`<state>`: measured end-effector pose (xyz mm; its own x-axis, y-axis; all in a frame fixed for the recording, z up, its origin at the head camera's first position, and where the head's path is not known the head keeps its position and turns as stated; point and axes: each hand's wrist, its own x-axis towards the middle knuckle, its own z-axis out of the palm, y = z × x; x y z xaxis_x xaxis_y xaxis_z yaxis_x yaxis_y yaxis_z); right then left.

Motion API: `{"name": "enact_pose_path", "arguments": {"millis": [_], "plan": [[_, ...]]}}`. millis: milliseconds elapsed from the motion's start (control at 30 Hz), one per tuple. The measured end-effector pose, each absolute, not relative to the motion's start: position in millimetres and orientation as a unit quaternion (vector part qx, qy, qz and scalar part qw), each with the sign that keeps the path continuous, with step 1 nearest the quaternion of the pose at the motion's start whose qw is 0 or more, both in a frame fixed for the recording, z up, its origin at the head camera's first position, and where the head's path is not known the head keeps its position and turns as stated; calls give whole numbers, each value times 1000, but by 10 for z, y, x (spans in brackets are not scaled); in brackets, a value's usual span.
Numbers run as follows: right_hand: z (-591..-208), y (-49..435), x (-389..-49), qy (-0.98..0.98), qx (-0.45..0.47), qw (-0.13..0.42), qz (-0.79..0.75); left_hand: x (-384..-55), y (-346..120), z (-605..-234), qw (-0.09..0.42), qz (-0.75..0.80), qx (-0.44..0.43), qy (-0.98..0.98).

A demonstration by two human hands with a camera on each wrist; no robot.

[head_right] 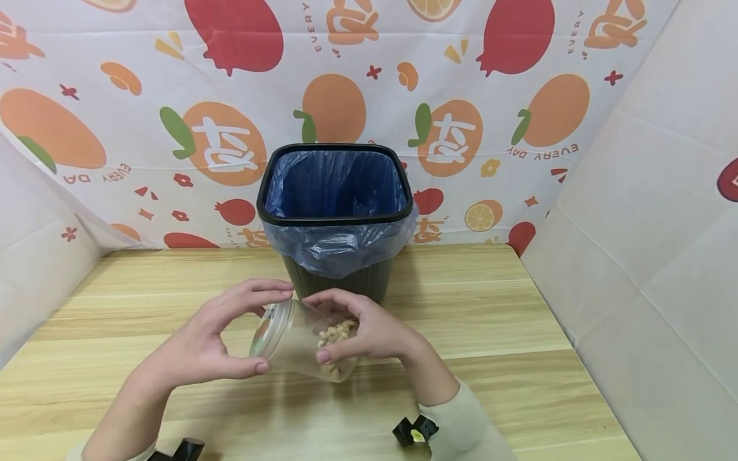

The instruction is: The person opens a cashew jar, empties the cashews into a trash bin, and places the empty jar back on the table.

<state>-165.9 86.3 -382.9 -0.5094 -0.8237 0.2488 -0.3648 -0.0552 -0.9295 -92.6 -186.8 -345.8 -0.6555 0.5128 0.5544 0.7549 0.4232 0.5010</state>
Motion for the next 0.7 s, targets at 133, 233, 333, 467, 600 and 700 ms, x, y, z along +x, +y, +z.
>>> {"name": "enact_pose_path", "arguments": {"millis": [133,233,333,467,600,700], "plan": [[-3825,871,-1661,649,-458,210,-569,-926,-1850,-3447,161,-391,-404,-811],[-3827,870,-1663,647,-459,212,-571,-928,-1845,-3444,162,-394,-407,-808],[-3830,870,-1663,648,-456,214,-571,-930,-1843,-3442,163,-394,-406,-808],[-3832,862,-1660,652,-452,210,-571,-930,-1847,-3443,163,-392,-399,-813],[-3831,844,-1656,655,-452,195,-573,-931,-1858,-3453,168,-385,-382,-823],[-3829,833,-1653,656,-454,185,-574,-935,-1865,-3456,172,-380,-372,-829]]}}
